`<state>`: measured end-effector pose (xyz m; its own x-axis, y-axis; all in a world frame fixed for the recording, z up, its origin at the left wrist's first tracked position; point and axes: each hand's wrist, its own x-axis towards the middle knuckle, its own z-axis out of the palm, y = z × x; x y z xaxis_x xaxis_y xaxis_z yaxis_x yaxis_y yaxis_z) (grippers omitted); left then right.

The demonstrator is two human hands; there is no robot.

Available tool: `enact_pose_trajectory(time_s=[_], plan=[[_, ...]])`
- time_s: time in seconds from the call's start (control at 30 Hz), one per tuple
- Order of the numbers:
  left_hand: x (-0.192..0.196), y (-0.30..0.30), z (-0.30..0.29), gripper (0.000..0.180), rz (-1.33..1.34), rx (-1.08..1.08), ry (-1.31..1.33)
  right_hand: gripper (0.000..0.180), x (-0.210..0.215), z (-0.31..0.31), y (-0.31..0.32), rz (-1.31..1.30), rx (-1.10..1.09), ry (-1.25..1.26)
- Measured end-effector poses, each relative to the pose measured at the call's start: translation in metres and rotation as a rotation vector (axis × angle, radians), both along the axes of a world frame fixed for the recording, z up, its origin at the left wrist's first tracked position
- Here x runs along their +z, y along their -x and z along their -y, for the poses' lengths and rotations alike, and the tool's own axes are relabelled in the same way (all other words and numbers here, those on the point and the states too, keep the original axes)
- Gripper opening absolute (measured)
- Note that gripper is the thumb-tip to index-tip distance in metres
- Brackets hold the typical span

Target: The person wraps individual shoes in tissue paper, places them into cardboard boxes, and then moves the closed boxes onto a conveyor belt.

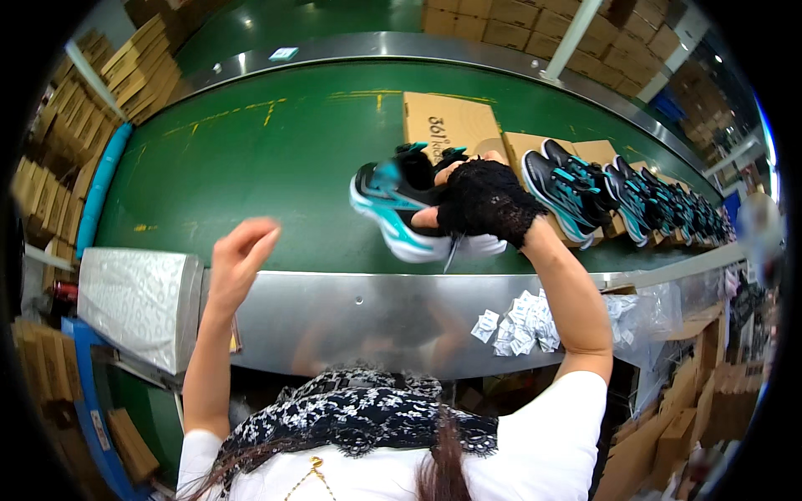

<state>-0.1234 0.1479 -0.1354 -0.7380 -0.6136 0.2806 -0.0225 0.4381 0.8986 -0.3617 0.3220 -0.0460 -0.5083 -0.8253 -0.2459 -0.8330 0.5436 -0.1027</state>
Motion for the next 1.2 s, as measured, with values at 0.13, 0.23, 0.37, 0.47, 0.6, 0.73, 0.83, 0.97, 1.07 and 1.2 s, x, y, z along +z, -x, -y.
enact_pose_trajectory(time_s=[0.13, 0.23, 0.37, 0.47, 0.6, 0.73, 0.83, 0.97, 1.07, 1.2], plan=[[0.028, 0.056, -0.024, 0.025, -0.068, -0.097, 0.259, 0.053, 0.008, 0.003, -0.032, 0.051, 0.346, 0.032], [0.023, 0.064, -0.021, 0.022, 0.203, -0.151, 0.014, 0.051, 0.004, 0.005, -0.045, 0.107, 0.501, 0.1], [-0.015, 0.047, -0.003, 0.022, 0.215, -0.096, -0.295, 0.044, -0.007, 0.021, -0.053, 0.258, 0.567, 0.125], [-0.019, 0.029, -0.005, 0.02, 0.279, -0.066, -0.453, 0.045, -0.019, 0.026, -0.059, 0.325, 0.639, 0.145], [-0.033, 0.008, -0.007, 0.023, 0.304, -0.083, -0.34, 0.044, -0.071, 0.021, -0.072, 0.005, 0.868, 0.293], [-0.064, 0.006, -0.026, 0.031, 0.274, 0.014, 0.09, 0.035, -0.162, 0.009, -0.098, -0.025, 1.01, 0.643], [-0.099, 0.011, -0.035, 0.031, 0.347, -0.129, 0.12, 0.037, -0.193, 0.014, -0.105, 0.04, 1.04, 0.771], [-0.09, 0.019, -0.049, 0.035, 0.57, -0.216, 0.218, 0.045, -0.2, 0.033, -0.045, 0.408, 0.513, 0.108], [-0.086, 0.032, -0.047, 0.033, 0.582, -0.284, 0.146, 0.031, -0.213, 0.038, 0.04, -0.258, 0.123, 0.306], [-0.085, 0.043, -0.043, 0.034, 0.59, -0.336, 0.206, 0.046, -0.267, 0.018, 0.115, -0.498, -0.219, 0.409]])
